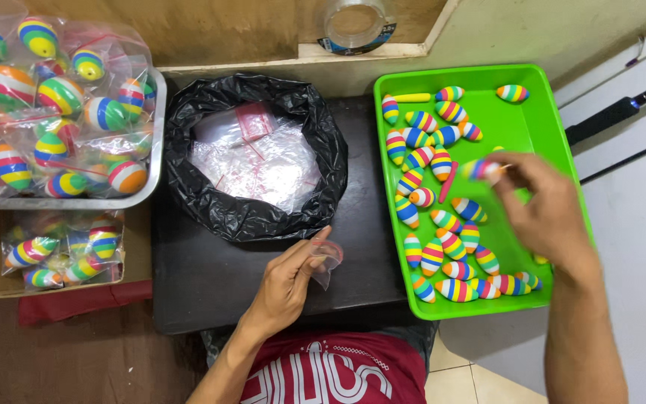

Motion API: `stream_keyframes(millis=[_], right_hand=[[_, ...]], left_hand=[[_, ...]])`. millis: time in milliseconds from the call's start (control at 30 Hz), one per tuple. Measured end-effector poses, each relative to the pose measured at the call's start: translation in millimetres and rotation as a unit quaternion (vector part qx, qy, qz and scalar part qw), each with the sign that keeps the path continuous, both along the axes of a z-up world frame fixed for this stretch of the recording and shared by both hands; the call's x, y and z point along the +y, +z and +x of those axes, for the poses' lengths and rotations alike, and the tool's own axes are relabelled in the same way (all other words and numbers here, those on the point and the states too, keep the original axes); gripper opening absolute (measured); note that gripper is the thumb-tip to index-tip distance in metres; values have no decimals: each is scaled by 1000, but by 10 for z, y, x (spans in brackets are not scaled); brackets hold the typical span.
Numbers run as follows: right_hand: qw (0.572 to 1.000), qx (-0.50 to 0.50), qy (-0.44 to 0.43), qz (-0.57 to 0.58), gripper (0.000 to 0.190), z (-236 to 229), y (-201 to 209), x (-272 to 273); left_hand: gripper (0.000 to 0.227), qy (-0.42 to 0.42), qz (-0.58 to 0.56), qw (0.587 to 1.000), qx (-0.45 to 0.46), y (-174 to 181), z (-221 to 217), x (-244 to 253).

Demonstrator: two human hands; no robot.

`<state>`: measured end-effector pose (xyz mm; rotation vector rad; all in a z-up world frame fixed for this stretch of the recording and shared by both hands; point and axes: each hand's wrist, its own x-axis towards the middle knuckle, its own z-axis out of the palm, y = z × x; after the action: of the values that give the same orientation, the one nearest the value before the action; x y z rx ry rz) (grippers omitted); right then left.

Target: The person places small colorful objects into small clear plastic bags by hand and then puts the filled bags into a cardboard box.

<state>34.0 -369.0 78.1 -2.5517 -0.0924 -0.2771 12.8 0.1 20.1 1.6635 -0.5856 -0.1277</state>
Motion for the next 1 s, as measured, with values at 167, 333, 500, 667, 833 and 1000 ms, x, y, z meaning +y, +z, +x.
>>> stream_keyframes(millis=[167,333,500,667,833,1000], right_hand=[[983,22,151,100,23,-144,328,920],[955,21,268,129,24,-145,421,1365],[939,33,322,115,24,-101,442,1452],[951,78,282,104,26,-102,402,1485],[958,39,248,136,20,-27,347,1547],[948,12,223,226,12,33,310,1613]], left_hand=[[38,-19,27,999,20,-73,26,36],[43,-48,29,998,4,-69,44,54],[45,-67,8,997,33,32,48,65],[44,-66,-17,995,67,5,53,28],[49,-58,-139,967,206,-35,77,-51],[38,-17,-193,961,197,33,119,-97]])
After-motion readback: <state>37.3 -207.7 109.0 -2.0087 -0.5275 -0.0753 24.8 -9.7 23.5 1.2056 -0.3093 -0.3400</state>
